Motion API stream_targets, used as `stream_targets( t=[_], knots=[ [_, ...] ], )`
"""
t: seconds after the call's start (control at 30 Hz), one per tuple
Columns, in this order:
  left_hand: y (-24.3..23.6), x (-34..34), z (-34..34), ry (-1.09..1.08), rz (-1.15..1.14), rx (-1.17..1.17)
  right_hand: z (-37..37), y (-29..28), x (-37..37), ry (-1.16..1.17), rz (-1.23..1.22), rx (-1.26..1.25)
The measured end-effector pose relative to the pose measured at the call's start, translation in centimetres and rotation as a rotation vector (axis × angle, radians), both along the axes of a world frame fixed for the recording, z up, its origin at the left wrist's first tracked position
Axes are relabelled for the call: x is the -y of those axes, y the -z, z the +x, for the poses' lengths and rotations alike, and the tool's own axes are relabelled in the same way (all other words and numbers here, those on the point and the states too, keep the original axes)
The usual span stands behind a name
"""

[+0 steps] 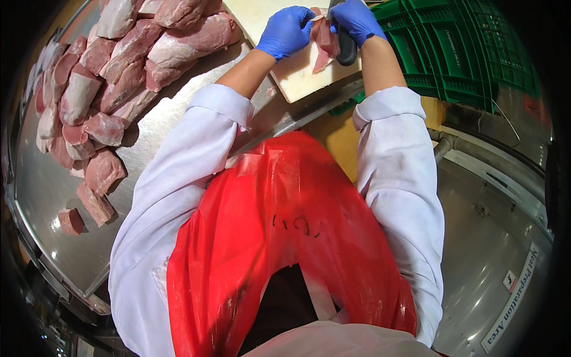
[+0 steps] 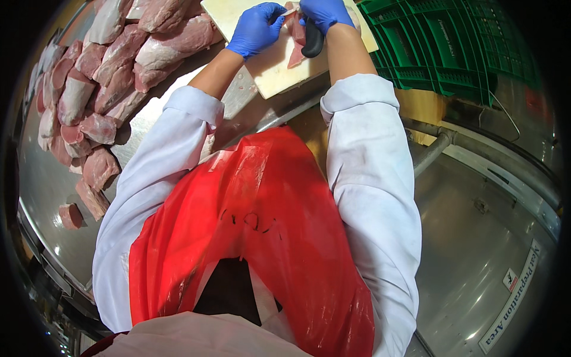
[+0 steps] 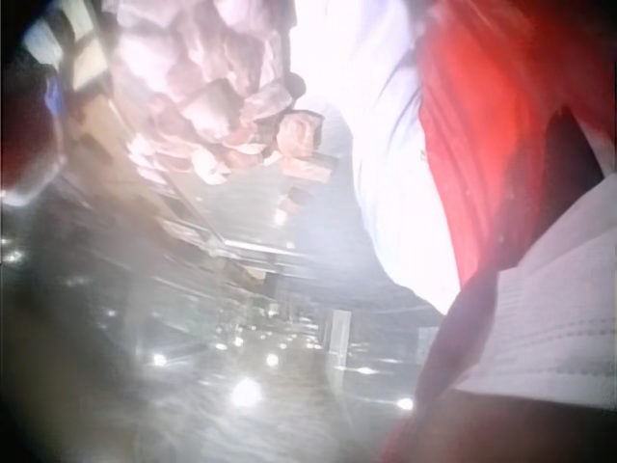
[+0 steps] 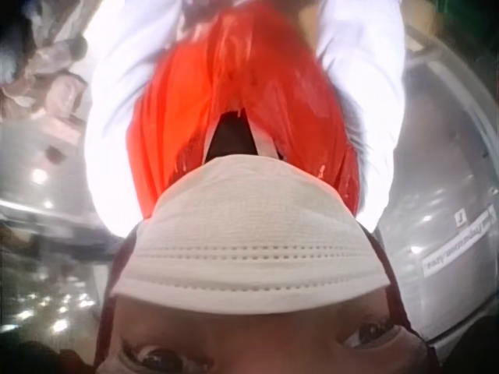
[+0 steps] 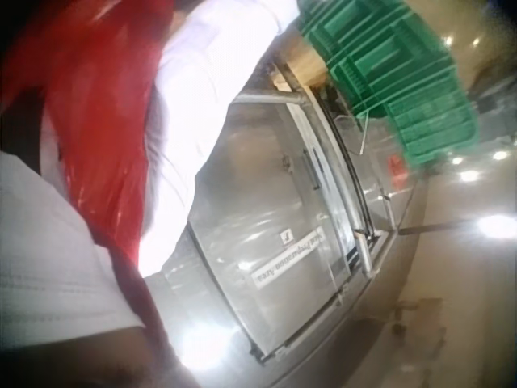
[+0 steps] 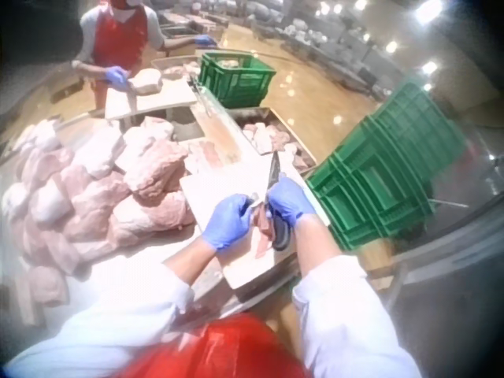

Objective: The person cuts large pieces of raw meat into smaller portions using a knife on a cutting board placed on a digital scale. The person repeatedly trims fat and separates meat pieces, placing the cut portions into a green crate.

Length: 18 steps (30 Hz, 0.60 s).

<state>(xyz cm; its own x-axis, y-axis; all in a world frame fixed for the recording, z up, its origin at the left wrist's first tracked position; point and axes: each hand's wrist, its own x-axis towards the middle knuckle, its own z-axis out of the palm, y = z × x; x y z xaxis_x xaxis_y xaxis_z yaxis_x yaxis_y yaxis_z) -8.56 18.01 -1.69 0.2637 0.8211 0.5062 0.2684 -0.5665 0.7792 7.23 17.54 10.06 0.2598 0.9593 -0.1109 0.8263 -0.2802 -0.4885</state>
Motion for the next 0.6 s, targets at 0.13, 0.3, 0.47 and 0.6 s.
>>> stream_targets(
  t=[0.13,0.3,0.47,0.6],
  knots=[
    [-0.3,0.6,-1.4,0.017,-0.049,0.122,-3.2,1.1,3.7,-0.074,-0.216,0.215],
    [1.4,-1.8,-4.8,-0.164,-0.090,-0.015,-8.3,-1.1,16.2,-0.227,-0.124,0.433],
    [-3.1,-4.3,-5.6,-0.011,-0.071,-0.267,-7.5,-7.2,18.7,-0.029,-0.268,0.034],
    [0.2,-9.0,-1.6,0.149,-0.288,-0.342,-5.2,-6.3,6.5,0.047,-0.187,-0.131]
  ],
)
